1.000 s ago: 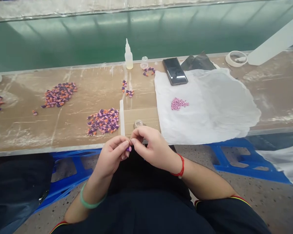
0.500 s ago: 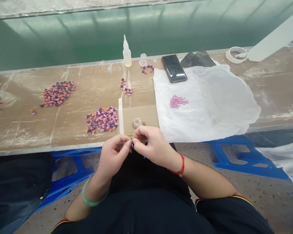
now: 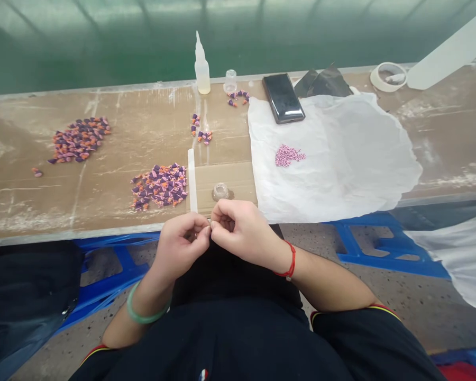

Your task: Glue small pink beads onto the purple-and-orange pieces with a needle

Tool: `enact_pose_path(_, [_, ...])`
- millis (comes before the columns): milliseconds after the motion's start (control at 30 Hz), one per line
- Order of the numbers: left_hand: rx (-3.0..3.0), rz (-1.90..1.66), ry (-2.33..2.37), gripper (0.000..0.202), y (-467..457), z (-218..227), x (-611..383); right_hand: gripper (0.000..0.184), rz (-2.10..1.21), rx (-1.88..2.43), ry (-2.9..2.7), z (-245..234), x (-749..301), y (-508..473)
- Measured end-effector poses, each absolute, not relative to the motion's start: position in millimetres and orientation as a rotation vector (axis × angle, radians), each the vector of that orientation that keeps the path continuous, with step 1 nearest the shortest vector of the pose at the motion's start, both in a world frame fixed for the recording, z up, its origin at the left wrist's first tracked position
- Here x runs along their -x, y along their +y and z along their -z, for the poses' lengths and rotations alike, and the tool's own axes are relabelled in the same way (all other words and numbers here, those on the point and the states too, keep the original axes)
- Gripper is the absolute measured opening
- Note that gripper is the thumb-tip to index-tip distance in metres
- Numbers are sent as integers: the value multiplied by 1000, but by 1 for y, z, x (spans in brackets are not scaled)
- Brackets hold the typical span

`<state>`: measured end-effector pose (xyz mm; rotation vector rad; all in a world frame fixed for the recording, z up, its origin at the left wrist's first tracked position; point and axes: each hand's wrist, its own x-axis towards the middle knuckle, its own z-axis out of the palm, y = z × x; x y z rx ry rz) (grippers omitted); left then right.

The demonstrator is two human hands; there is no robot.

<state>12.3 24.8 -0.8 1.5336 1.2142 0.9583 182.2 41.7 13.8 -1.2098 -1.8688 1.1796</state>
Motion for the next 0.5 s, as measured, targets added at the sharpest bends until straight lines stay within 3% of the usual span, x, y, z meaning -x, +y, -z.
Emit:
enact_pose_path(233, [-1121, -813, 1072, 18, 30, -2, -8, 12, -1397, 1176, -1803, -19, -185, 46])
enact_pose_path(500, [-1114, -777, 1037, 17, 32, -3, -6, 8, -1540, 1176, -1742, -23, -185, 46])
